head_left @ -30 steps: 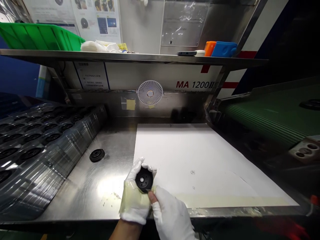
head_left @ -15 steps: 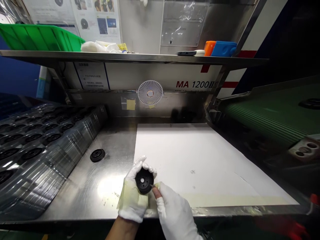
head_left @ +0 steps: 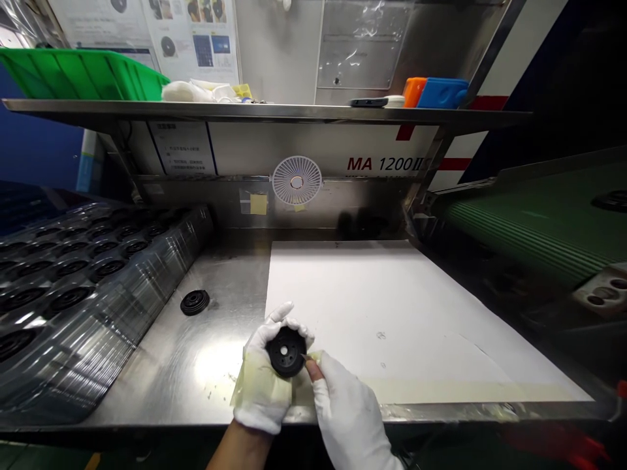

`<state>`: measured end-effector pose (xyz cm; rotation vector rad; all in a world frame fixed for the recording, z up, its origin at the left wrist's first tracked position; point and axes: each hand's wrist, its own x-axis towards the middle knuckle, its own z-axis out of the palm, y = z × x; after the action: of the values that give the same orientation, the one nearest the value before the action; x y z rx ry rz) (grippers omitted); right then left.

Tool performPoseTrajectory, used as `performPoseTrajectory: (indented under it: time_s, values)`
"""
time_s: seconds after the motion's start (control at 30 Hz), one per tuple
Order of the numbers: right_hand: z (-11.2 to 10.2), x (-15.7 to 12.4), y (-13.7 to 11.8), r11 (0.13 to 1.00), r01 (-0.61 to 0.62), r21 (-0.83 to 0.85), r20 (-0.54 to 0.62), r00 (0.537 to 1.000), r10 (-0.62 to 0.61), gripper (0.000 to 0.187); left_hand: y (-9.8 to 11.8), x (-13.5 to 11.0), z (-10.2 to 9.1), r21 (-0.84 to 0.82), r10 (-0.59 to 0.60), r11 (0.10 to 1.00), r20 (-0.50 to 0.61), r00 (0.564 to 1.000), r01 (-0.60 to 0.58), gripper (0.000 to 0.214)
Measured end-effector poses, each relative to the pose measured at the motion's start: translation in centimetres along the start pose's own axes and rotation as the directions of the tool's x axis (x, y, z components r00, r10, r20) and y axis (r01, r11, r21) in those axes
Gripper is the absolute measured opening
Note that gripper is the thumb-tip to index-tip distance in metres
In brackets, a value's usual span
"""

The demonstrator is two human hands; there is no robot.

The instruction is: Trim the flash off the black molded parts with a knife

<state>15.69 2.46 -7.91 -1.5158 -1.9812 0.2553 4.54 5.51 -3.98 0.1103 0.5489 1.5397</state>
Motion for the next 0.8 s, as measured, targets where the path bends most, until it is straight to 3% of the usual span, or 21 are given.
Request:
performPoseTrajectory:
  time_s: [0.17,0.27,0.47,0.67,0.8]
  values:
    - [0.7,-0.7,-1.1,1.0,0.003,-0.029,-0.015,1.0,-0.003,0.033,-1.0,0.5,0.4,-0.024,0.157,0.987,-0.053,0.986,-0.159,0.016]
    - [0.9,-0.7,-1.6,0.999,0.021,-0.038,-0.034,0.999,-0.023,0.034,-1.0,0.4,0.1,0.006,0.22,0.976,-0.037,0.975,-0.22,0.023]
    - [0.0,0.0,-0.4,0.999,0.041,-0.013,-0.027,0.999,-0.041,0.033,0.3,-0.4,-0.6,0.035,-0.065,0.997,0.09,0.994,0.062,0.037]
    - [0.1,-0.4,-0.4,0.999,-0.001,-0.04,-0.031,1.0,-0.001,0.032,-0.7,0.1,0.1,-0.023,0.038,0.999,-0.002,0.999,-0.038,0.019]
    - [0.7,-0.8,-1.3,0.995,0.027,-0.099,-0.06,0.998,-0.033,0.033,-1.3,0.2,0.3,-0.014,0.19,0.982,-0.027,0.981,-0.19,0.02]
